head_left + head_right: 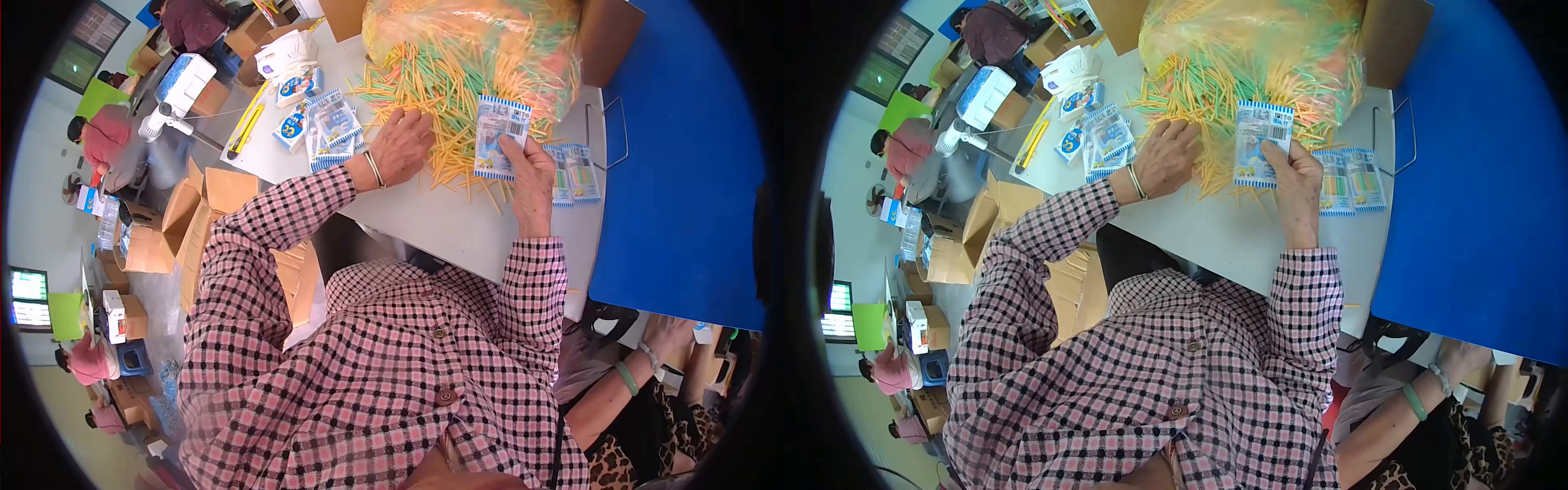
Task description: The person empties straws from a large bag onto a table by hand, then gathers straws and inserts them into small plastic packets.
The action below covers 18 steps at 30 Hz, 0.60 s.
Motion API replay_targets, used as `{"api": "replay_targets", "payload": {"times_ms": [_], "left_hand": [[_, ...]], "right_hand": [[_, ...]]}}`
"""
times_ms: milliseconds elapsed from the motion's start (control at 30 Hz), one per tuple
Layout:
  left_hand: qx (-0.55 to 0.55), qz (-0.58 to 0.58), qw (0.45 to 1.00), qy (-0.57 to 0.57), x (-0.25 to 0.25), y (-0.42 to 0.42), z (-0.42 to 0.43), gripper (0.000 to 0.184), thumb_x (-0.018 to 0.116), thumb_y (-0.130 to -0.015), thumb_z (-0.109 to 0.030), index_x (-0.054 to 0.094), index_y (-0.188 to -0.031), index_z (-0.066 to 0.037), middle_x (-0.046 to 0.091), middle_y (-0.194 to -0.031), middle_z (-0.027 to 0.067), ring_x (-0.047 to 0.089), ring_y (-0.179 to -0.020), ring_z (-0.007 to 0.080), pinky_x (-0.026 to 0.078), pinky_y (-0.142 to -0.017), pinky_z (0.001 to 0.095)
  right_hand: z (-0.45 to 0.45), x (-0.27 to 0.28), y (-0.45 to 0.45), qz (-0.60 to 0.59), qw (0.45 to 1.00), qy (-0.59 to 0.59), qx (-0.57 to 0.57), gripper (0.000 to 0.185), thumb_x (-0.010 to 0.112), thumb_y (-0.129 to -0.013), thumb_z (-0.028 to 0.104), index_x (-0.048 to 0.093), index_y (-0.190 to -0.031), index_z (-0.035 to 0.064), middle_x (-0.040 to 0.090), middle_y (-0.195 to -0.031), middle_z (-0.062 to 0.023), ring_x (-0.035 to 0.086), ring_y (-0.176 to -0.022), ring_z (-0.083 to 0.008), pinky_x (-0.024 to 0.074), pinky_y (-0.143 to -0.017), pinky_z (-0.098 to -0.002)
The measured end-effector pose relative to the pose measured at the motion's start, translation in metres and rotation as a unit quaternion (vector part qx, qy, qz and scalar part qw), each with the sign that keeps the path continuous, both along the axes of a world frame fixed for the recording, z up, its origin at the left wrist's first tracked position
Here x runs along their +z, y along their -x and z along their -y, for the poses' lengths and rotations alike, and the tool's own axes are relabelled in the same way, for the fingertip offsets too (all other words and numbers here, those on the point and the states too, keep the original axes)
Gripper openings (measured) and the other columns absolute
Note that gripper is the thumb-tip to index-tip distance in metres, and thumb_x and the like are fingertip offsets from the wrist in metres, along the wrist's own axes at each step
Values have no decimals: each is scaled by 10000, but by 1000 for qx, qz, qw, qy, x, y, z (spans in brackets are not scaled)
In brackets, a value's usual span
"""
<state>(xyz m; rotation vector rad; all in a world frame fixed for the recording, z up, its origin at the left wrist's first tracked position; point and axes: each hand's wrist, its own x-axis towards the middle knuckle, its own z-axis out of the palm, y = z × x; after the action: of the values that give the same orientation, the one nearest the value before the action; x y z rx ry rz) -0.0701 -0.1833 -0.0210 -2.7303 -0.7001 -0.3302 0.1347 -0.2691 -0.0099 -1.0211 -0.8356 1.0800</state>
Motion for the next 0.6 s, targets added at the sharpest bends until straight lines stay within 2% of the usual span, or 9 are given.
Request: {"api": "replay_targets", "payload": {"times_ms": [300,400,600], "left_hand": [[15,-10,1000,-17,-8,-10,-5,136,570,-712,-152,539,-801,-53,456,-997,112,449,-918,237,364,-769,353],[-27,47,998,-37,-15,-7,-12,125,535,-731,-184,554,-777,-69,447,-949,76,438,-924,213,352,-773,347],[-35,16,999,-8,-12,5,-17,160,559,-742,-214,547,-811,-70,448,-945,72,438,-927,212,348,-773,360]], "right_hand": [[-1,-4,0,-20,1000,-11,-3,179,580,-857,113,636,-991,7,633,-846,2,534,-696,-24,447,-630,-180],[-4,-11,-5,-31,999,-17,-3,195,595,-848,117,627,-1006,6,644,-879,-23,575,-709,-46,478,-630,-192],[-5,-12,-6,-57,998,-5,-8,205,608,-841,119,619,-1010,3,649,-886,-35,604,-712,-64,502,-618,-206]]}}
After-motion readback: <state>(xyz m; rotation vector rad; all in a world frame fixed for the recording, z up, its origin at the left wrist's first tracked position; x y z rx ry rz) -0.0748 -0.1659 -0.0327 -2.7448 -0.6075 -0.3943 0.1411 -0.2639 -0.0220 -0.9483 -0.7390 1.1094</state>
